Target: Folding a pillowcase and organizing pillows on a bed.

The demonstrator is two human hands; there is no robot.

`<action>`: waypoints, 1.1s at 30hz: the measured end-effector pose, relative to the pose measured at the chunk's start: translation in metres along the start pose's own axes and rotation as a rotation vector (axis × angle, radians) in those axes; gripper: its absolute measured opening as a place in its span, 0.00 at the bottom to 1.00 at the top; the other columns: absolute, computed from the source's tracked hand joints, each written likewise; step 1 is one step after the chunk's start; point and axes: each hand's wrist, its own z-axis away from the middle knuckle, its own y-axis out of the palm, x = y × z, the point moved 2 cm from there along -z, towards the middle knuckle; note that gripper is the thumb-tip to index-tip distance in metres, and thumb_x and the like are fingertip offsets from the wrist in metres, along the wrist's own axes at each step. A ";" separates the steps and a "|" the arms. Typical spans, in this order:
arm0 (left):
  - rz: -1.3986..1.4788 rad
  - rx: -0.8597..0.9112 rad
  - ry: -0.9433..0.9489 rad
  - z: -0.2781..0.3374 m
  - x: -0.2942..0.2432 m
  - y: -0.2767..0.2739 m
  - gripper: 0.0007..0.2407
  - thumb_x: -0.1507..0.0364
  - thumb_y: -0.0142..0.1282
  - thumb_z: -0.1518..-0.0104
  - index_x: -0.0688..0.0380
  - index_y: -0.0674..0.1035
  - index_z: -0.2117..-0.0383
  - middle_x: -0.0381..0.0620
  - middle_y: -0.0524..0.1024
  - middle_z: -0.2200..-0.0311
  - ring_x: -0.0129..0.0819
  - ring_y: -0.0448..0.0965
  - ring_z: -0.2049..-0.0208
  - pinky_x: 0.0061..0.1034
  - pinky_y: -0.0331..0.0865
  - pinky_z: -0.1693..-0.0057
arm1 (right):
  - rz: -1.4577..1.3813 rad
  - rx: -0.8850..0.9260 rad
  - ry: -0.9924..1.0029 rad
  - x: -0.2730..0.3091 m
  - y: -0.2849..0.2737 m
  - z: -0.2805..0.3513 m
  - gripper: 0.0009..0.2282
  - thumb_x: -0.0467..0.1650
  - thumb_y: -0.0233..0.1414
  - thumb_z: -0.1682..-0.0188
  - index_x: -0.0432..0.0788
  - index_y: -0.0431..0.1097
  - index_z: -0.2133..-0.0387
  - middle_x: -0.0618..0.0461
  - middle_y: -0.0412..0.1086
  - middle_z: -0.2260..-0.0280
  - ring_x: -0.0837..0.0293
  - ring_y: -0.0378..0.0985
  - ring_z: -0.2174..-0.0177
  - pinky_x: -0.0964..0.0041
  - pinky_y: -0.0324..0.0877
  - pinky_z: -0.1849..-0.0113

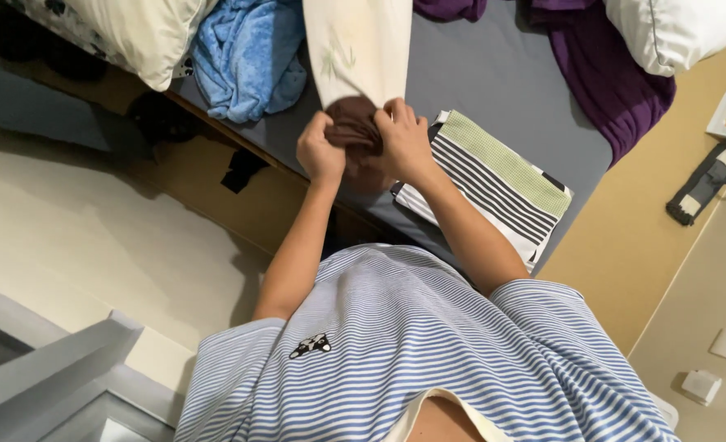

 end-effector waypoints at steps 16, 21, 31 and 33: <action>0.154 0.173 -0.192 0.023 0.004 -0.051 0.26 0.72 0.66 0.47 0.63 0.70 0.42 0.63 0.80 0.57 0.50 0.81 0.55 0.33 0.74 0.52 | -0.146 -0.330 -0.113 0.020 0.050 -0.093 0.07 0.27 0.58 0.55 0.46 0.69 0.64 0.50 0.71 0.64 0.42 0.74 0.64 0.51 0.66 0.59; 0.261 0.172 -0.172 0.054 0.096 -0.042 0.14 0.70 0.61 0.35 0.61 0.76 0.47 0.57 0.85 0.57 0.41 0.87 0.56 0.32 0.78 0.50 | -0.237 0.157 -0.172 0.016 0.055 -0.071 0.16 0.35 0.62 0.61 0.47 0.70 0.59 0.49 0.72 0.60 0.41 0.72 0.56 0.42 0.65 0.57; 0.360 0.206 -1.149 0.081 0.115 -0.046 0.31 0.60 0.49 0.36 0.56 0.48 0.31 0.46 0.67 0.45 0.35 0.78 0.75 0.26 0.73 0.75 | -0.329 0.445 0.368 -0.099 0.235 0.051 0.52 0.45 0.73 0.78 0.56 0.52 0.35 0.47 0.50 0.36 0.34 0.54 0.40 0.29 0.59 0.46; 0.339 0.243 -1.176 0.083 0.114 -0.041 0.32 0.60 0.50 0.36 0.55 0.45 0.31 0.45 0.64 0.42 0.38 0.78 0.76 0.26 0.75 0.74 | -0.444 0.311 0.335 -0.084 0.239 0.056 0.54 0.46 0.74 0.78 0.51 0.51 0.35 0.44 0.50 0.37 0.33 0.56 0.42 0.32 0.61 0.45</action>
